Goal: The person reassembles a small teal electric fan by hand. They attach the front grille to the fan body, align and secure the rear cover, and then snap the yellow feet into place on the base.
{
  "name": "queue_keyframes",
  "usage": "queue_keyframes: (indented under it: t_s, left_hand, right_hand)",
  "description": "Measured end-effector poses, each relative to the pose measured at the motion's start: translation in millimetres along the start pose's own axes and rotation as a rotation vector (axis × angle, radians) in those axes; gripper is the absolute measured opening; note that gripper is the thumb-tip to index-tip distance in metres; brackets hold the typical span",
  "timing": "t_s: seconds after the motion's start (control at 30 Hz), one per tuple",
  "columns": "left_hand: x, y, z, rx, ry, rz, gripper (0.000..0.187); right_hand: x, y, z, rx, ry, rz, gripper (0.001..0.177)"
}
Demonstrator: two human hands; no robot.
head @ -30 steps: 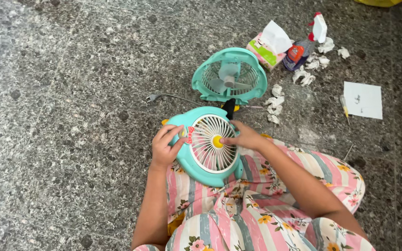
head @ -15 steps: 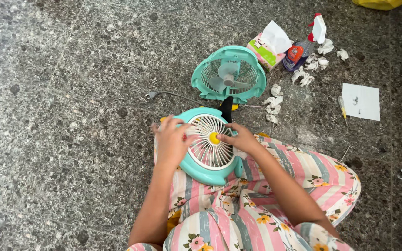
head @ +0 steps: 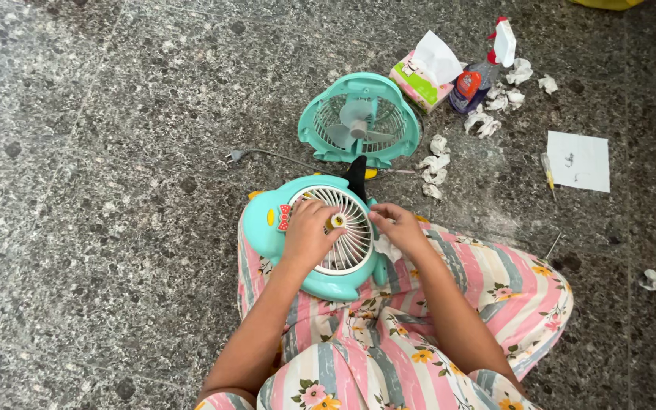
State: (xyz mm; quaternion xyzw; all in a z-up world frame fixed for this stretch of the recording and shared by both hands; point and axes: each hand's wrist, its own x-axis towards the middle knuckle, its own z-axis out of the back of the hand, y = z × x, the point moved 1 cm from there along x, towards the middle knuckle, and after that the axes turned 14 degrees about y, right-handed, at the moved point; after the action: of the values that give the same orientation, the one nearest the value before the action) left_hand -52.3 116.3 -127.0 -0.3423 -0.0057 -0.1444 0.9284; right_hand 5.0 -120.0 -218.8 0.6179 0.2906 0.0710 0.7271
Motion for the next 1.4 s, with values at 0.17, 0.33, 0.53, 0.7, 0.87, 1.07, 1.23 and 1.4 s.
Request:
queue_keyframes:
  t_s: [0.17, 0.33, 0.53, 0.7, 0.87, 1.07, 1.23, 1.4]
  left_hand:
    - [-1.4, 0.7, 1.1, 0.017, -0.012, -0.023, 0.042]
    - [-1.8, 1.8, 5.0, -0.108, -0.044, 0.046, 0.036]
    - [-0.6, 4.4, 9.4, -0.162, -0.117, 0.055, 0.026]
    - [-1.4, 19.6, 4.4, -0.315, -0.167, -0.007, 0.024]
    - [12.8, 44.3, -6.4, -0.998, -0.019, 0.274, 0.022]
    - [8.6, 43.5, -9.7, -0.869, -0.031, 0.247, 0.017]
    - [9.0, 47.6, -9.4, -0.974, -0.068, 0.288, 0.019]
    - [10.7, 49.8, -7.2, -1.154, -0.075, 0.283, 0.019]
  right_hand:
    - [4.7, 2.5, -9.0, 0.005, -0.044, 0.107, 0.035]
    - [4.2, 3.4, -6.3, 0.003, -0.081, 0.13, 0.032]
    - [3.2, 2.6, -8.4, 0.0, -0.09, 0.152, 0.028]
    - [5.7, -3.3, -13.6, 0.033, -0.046, 0.143, 0.023]
    - [3.2, -4.2, -17.4, 0.019, -0.067, 0.133, 0.022]
    - [-6.6, 12.2, 9.3, 0.182, -0.171, 0.073, 0.021]
    - [-22.7, 25.5, 59.4, 0.081, -0.28, 0.1, 0.026]
    - [-43.3, 16.5, 98.1, 0.025, -0.51, 0.212, 0.021]
